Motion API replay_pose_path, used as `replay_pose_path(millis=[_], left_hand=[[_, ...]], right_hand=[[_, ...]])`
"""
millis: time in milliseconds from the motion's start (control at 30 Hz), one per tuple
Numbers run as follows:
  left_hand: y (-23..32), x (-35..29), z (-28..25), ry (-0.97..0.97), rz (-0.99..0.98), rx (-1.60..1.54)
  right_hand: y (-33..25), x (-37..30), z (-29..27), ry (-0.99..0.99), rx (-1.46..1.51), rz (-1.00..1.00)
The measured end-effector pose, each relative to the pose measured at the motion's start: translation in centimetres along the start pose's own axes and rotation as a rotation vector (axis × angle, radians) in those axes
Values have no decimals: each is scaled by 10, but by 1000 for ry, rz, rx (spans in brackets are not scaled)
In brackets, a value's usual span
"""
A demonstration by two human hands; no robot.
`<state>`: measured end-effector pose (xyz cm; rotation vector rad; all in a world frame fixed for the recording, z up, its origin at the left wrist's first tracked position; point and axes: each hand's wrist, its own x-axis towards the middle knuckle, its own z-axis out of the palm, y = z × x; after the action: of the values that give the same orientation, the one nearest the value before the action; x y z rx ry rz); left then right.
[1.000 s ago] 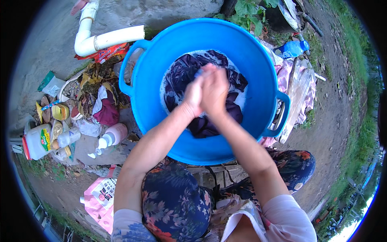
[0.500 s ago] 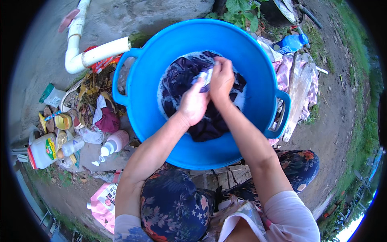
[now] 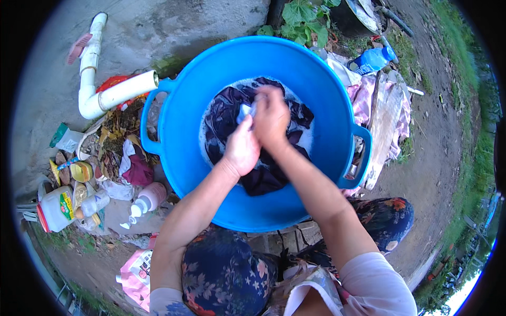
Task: The person washes clothes by hand in a blue basin filled with soapy water. They scrub and rinse a patterned cloth and a dark garment, wringing out water between steps.
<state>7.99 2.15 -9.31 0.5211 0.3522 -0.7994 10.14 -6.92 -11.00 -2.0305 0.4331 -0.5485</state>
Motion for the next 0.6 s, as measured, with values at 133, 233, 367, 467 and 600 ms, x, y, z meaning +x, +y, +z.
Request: replay_pose_path(millis=[133,233,367,467,600], left_hand=[[22,2,19,110,74,7],[22,5,-12,23,98,-18],[42,2,-5,-58,233,-26],[40,17,-19,183,307,-14],[4,-4,-13,137,82,76]], right_hand=[[0,-36,15,-50,-25,-188],[-6,-19,8,-71,136,-60],[-14,25,-8,26,219,179],[-55,-27,-5,-131,113,-291],[-7,-3,6,17,28,17]])
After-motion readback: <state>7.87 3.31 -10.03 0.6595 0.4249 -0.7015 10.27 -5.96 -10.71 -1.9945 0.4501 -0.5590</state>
